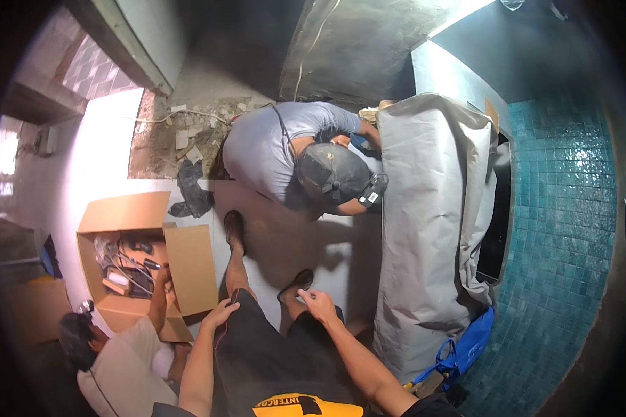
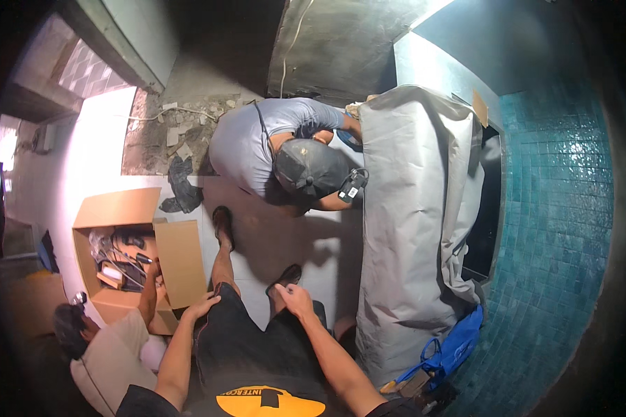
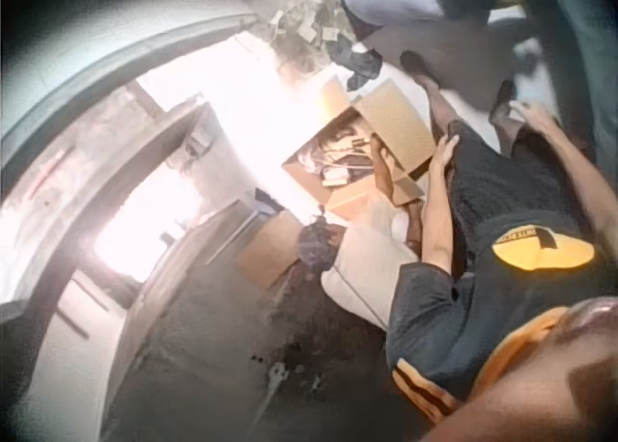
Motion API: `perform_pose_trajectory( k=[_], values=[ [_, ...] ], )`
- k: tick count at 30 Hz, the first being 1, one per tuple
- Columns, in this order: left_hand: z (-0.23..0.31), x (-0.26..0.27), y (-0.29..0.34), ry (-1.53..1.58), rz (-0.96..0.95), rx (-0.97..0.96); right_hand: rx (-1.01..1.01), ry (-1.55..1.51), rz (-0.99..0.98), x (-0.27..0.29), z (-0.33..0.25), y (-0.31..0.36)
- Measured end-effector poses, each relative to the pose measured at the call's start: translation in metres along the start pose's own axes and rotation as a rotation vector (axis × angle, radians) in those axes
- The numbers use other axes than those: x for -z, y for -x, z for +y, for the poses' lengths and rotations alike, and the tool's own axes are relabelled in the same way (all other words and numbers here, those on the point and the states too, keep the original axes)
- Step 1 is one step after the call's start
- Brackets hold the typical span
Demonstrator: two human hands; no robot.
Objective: The person fits rubber seals onto pipe connectors by hand, attaches a flexible drain hose to a plastic pipe fitting, and handles the assembled drain hose.
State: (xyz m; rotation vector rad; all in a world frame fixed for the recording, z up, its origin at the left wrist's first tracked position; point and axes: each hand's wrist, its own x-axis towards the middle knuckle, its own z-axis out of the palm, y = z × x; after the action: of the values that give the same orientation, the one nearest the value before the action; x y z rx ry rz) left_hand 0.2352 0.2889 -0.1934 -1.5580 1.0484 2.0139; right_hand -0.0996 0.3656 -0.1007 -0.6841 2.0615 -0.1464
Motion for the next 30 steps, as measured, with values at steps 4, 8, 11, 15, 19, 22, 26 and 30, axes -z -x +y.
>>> perform_pose_trajectory(
  k=[4,8,11,15,19,22,26,30],
  values=[
    [-0.003,-0.06,0.021,0.167,0.121,0.068,0.075,0.073,-0.132,-0.005,0.019,0.004],
    [-0.119,-0.093,-0.031,0.39,0.068,0.02,0.084,0.22,-0.351,-0.045,0.065,-0.008],
    [-0.114,-0.11,-0.068,-0.015,0.258,-0.065,0.07,0.247,-0.329,-0.067,0.131,-0.066],
    [-0.115,-0.086,-0.116,0.745,0.002,-0.074,-0.014,0.34,-0.324,-0.128,0.191,-0.192],
    [-0.112,-0.086,-0.221,0.632,-0.149,-0.151,-0.126,0.31,-0.414,-0.142,0.284,-0.329],
    [-0.111,-0.071,-0.259,0.55,-0.278,-0.063,-0.26,0.303,-0.719,-0.145,0.28,-0.39],
    [-0.082,-0.07,-0.33,0.381,-0.554,0.032,-0.244,0.305,-0.643,-0.111,0.31,-0.433],
    [-0.04,-0.074,-0.387,0.133,-0.809,0.111,0.065,0.263,-0.525,-0.101,0.328,-0.424]
  ],
)
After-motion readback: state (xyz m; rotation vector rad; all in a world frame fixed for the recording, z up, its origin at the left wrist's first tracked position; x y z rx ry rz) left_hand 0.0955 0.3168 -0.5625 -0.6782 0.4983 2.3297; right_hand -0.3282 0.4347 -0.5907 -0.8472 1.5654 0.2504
